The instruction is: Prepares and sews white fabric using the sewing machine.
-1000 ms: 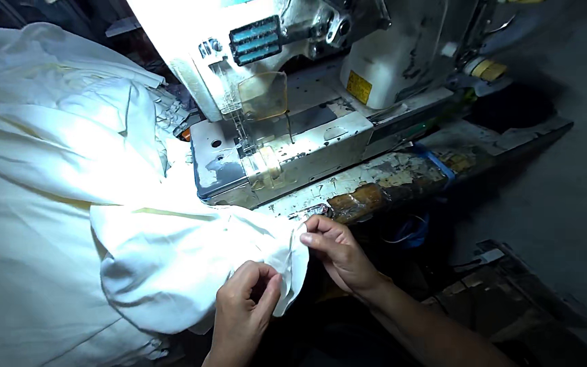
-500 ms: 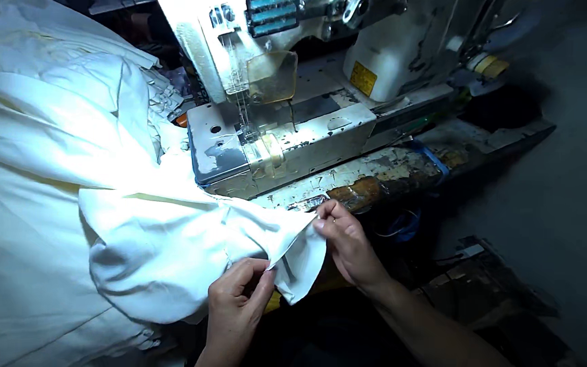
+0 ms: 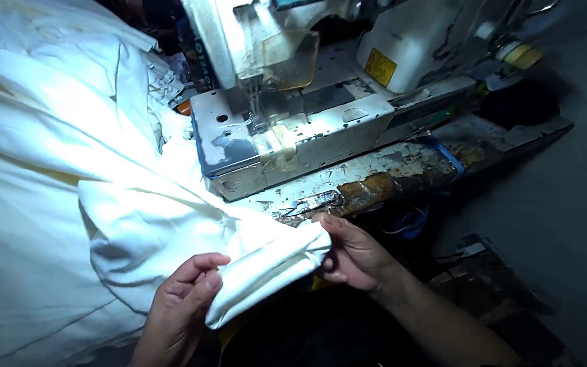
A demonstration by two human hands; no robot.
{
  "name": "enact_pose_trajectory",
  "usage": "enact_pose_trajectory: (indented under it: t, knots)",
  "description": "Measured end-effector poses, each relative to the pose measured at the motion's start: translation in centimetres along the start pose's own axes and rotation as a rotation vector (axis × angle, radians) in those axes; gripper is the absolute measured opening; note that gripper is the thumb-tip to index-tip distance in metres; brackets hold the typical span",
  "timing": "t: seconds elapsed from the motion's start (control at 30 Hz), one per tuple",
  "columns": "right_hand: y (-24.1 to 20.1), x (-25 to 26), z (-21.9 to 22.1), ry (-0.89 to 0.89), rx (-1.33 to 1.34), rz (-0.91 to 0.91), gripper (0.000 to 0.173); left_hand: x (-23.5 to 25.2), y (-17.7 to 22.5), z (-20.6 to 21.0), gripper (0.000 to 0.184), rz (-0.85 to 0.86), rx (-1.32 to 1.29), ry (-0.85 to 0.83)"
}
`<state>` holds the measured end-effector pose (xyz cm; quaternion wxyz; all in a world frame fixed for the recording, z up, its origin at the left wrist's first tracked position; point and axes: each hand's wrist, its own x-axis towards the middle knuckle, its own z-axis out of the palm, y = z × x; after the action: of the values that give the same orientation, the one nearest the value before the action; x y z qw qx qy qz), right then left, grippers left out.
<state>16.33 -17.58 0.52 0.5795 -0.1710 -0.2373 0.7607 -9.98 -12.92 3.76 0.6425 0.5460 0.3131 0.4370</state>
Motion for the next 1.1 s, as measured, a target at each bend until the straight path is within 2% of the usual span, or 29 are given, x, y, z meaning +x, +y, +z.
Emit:
enact_pose_trajectory:
  t: [0.07, 0.17, 0.23, 0.33, 0.43, 0.53, 0.63, 0.7, 0.9, 1.0, 1.1]
  knots:
    - [0.2, 1.0, 0.2, 0.044, -0.05, 0.003, 0.022, 0.2, 0.0, -0.6, 0.02, 0.078, 0.073, 0.028]
    - [0.2, 1.8, 0.2, -0.015, -0.183, -0.138, 0.001, 0.5, 1.0, -1.5, 0.018, 0.24, 0.107, 0.026]
    - [0.4, 1.5, 0.3, -0.058, -0.367, -0.282, 0.013, 0.2, 1.2, -2.0, 0.021, 0.319, 0.233, -0.043]
    - [1.3, 0.8, 1.1, 0.024, -0.76, -0.53, 0.025, -0.5, 1.2, -1.3, 0.026, 0.404, 0.514, 0.038]
    - [2.8, 0.8, 1.5, 0.246, -1.188, -0.87, 0.02, -0.7, 0.9, -0.3, 0.018, 0.609, 0.719, 0.154]
    - [3.2, 0.3, 1.1, 0.29, -1.473, -1.153, 0.017, -1.2, 0.8, 0.4, 0.011, 0.832, 0.805, 0.213]
    - [2.9, -0.8, 1.4, 0.25, -1.545, -1.293, 0.016, -2.1, 1.2, 0.7, 0.009, 0.979, 0.861, 0.211]
    - [2.8, -1.3, 1.7, 0.224, -1.541, -1.337, 0.015, -2.7, 1.5, 1.1, 0.009, 1.013, 0.877, 0.201]
    - [2.5, -1.8, 2.6, 0.194, -1.536, -1.401, 0.016, -4.9, 3.0, 2.3, 0.01, 1.018, 0.896, 0.179]
    - [2.7, -2.2, 3.1, 0.197, -1.548, -1.462, 0.016, -5.9, 3.3, 2.6, 0.006, 1.067, 0.947, 0.257]
    - [2.9, -2.4, 3.5, 0.215, -1.576, -1.522, 0.016, -5.9, 2.8, 1.9, 0.007, 0.985, 0.949, 0.295]
